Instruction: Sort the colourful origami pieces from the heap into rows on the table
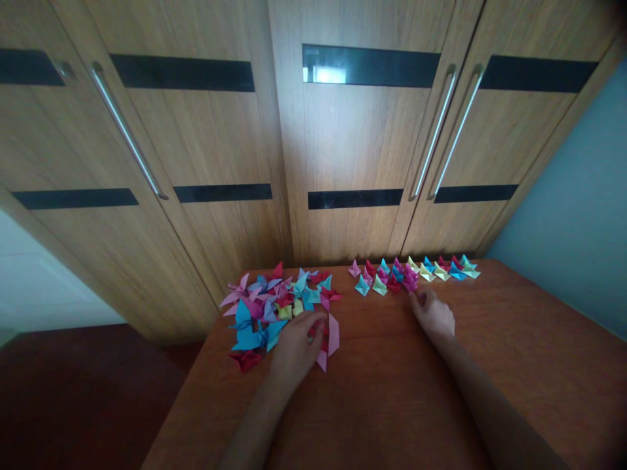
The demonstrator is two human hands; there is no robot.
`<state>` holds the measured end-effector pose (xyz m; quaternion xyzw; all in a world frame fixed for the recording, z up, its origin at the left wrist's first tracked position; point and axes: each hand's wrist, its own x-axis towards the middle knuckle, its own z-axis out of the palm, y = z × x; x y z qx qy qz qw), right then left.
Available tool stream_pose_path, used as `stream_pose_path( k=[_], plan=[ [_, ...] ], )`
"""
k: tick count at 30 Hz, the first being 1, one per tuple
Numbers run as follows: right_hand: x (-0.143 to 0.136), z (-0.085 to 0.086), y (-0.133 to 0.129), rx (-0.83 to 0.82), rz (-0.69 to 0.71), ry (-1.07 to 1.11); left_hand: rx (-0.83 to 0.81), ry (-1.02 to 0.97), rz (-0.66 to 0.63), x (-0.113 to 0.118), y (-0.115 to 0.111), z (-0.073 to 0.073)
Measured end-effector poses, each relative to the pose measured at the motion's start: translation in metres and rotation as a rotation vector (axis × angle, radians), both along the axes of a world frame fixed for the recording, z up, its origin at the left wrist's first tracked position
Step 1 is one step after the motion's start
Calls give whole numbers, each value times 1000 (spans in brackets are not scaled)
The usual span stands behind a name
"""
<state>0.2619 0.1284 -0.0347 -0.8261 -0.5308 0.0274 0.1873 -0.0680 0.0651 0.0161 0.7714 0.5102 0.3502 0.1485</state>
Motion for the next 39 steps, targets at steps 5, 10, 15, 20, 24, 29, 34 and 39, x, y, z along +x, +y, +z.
stream_pose_path(
  k=[5,10,15,20,24,29,34,39],
  plan=[
    [-19,-5,-13,88,156,109,54,176,165,-48,-8,6],
    [-59,-8,-22,82,340,160,30,334,164,-62,-38,1],
    [-78,-7,-30,79,488,102,9,424,163,-59,-52,-11],
    [-73,-7,-29,117,499,179,-26,475,166,-59,-55,-14],
    [-73,-7,-28,120,507,186,1,499,153,-61,-59,-16],
    [-73,-7,-28,119,510,192,100,483,182,-67,-54,-12],
    [-72,-8,-27,137,531,186,109,604,129,-65,-37,4],
    [-71,-9,-27,128,541,192,27,699,3,-57,-28,11]
  ],
)
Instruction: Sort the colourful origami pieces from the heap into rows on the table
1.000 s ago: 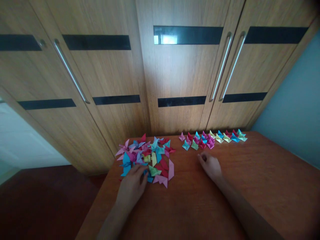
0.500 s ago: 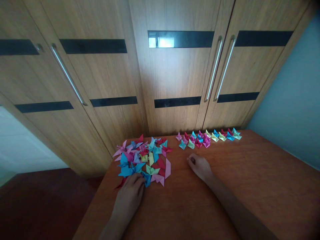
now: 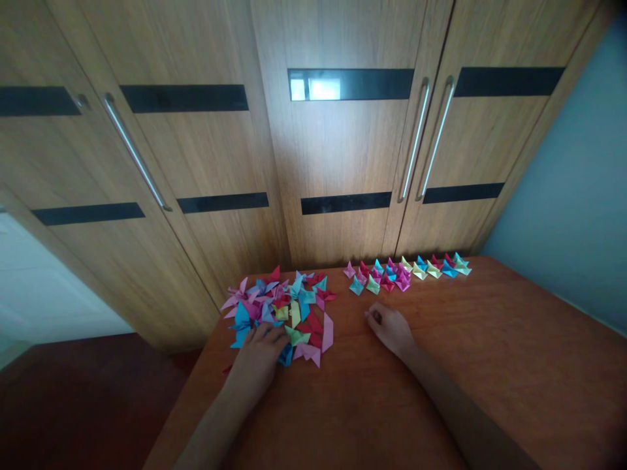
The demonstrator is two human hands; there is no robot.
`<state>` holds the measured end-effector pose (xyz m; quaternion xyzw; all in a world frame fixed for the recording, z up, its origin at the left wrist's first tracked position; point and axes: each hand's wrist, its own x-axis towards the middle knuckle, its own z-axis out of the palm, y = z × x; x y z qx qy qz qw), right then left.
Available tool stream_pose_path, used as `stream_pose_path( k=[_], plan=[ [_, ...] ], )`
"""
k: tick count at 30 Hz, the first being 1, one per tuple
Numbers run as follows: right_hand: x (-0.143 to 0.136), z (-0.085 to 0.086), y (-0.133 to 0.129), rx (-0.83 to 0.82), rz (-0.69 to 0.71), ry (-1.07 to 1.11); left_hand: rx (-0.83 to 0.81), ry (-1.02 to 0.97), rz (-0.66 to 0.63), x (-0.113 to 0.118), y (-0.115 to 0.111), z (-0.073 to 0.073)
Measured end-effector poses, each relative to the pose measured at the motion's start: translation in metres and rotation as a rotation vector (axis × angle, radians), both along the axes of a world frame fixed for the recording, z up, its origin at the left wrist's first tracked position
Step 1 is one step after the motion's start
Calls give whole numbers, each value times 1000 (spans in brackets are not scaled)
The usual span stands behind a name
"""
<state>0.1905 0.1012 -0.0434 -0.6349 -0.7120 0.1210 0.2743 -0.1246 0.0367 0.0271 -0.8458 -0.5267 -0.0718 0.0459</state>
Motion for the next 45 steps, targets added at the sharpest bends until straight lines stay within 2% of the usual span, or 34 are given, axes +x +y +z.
stream_pose_path(
  k=[15,18,22,25,28,31,35,39,45],
  plan=[
    [1,1,1,-22,9,22,-19,3,28,-6,-12,-2],
    [2,0,2,-20,11,38,0,-90,16,-15,-12,0],
    [3,0,3,-23,17,115,42,-376,36,-19,-10,6],
    [6,0,5,-46,62,296,50,-607,67,7,-2,12],
    [15,4,7,-92,116,577,-5,-765,-34,57,14,12],
    [30,8,3,-124,108,773,-79,-848,-116,113,37,-3],
    [52,15,-9,-107,87,779,-169,-900,-181,169,63,-32],
    [65,14,-14,-84,161,630,-206,-937,-198,192,73,-53],
    [65,9,-11,-99,185,575,-245,-1011,-165,189,74,-62]
  ],
)
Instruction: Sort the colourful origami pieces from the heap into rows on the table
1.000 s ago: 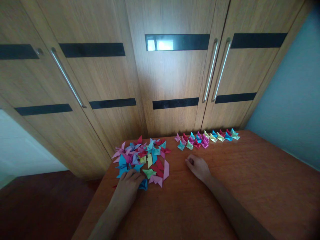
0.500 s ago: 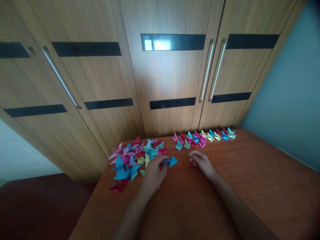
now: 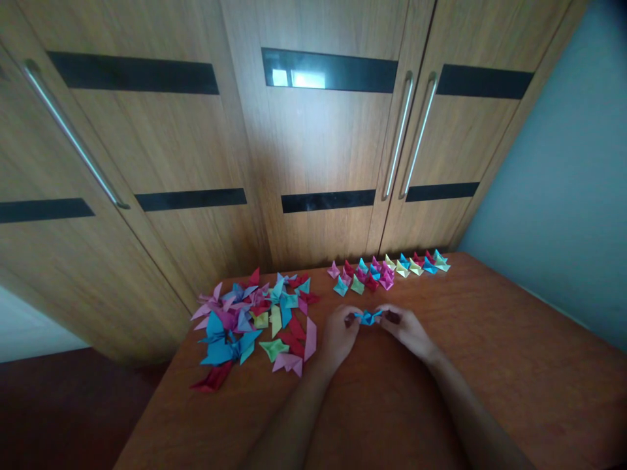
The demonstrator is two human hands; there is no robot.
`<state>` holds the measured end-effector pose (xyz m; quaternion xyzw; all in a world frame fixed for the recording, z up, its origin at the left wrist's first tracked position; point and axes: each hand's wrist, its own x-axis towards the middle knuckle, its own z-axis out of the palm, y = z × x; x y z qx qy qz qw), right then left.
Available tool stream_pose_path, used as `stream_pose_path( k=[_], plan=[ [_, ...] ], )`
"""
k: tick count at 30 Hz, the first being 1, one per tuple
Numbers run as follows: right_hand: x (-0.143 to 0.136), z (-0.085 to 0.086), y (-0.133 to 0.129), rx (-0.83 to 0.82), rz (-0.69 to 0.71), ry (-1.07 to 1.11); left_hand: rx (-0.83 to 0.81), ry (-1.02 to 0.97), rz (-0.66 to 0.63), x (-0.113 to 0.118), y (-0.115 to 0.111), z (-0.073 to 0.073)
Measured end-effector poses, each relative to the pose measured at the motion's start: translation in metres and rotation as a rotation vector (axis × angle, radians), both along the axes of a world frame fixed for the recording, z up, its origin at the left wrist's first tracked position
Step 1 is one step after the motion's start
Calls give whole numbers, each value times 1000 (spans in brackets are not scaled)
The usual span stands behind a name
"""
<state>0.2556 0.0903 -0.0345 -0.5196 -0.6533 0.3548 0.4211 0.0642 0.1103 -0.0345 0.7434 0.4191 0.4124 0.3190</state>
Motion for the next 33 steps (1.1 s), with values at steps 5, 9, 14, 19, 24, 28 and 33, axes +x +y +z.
stream_pose_path(
  k=[5,9,14,19,24,28,33],
  plan=[
    [8,3,0,34,-86,18,-28,-32,34,0,-1,-1],
    [39,1,9,114,-444,38,-40,-30,36,2,-1,-4],
    [78,-7,33,45,-825,-354,-13,38,-18,3,-4,-3],
    [78,-6,52,-224,-801,-740,-4,66,-19,3,-5,-2],
    [65,-2,63,-345,-760,-856,-6,72,-27,3,-4,-2],
    [61,2,68,-361,-739,-882,-8,74,-23,2,-4,0],
    [59,4,71,-375,-740,-871,-10,70,-16,2,-5,0]
  ],
)
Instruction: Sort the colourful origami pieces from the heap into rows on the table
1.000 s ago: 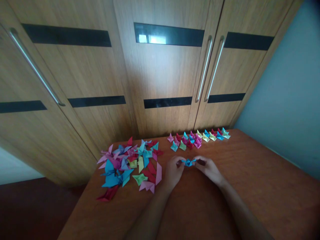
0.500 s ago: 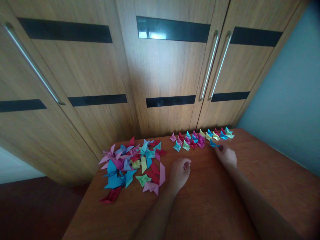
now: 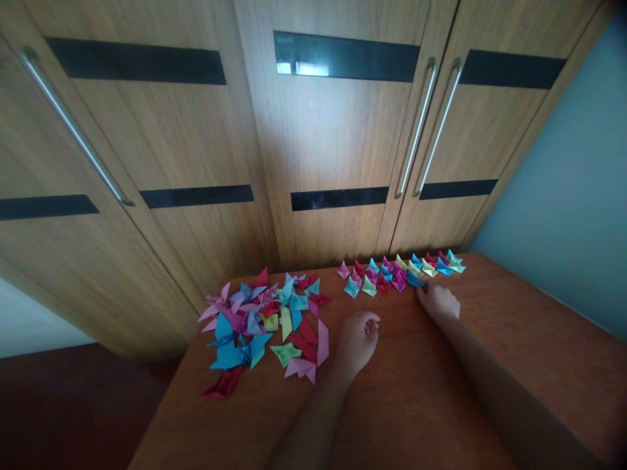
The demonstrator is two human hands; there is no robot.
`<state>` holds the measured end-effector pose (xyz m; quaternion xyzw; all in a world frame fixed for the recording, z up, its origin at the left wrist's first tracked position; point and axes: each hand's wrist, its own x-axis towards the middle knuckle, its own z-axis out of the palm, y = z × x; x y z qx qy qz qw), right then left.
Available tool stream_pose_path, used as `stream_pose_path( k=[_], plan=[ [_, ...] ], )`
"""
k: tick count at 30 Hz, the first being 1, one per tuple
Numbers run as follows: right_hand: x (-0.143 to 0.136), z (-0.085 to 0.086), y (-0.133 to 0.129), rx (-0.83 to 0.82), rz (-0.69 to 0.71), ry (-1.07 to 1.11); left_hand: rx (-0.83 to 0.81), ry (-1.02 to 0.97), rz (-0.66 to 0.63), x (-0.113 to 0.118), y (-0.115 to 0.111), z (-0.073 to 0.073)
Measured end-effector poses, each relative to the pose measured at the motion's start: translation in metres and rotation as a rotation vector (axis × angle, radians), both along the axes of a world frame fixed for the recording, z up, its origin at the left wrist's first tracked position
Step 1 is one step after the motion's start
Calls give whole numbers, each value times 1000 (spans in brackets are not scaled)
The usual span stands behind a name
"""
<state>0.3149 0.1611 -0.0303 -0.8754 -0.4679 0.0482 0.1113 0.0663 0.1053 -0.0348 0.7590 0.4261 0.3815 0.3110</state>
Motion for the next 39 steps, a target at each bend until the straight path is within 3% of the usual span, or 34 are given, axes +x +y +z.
stream_pose_path(
  k=[6,10,16,29,39],
  plan=[
    [-8,-3,-16,99,-40,20,-3,-3,-4,0,0,-1],
    [-25,-2,-26,165,59,12,-1,2,-16,0,0,0],
    [-44,3,-17,74,150,-7,-12,5,-17,-1,-1,2],
    [-37,-2,-8,41,128,-24,-7,4,-18,-1,0,-1],
    [-51,-4,-32,90,140,16,-6,2,4,-1,-3,2]
  ],
)
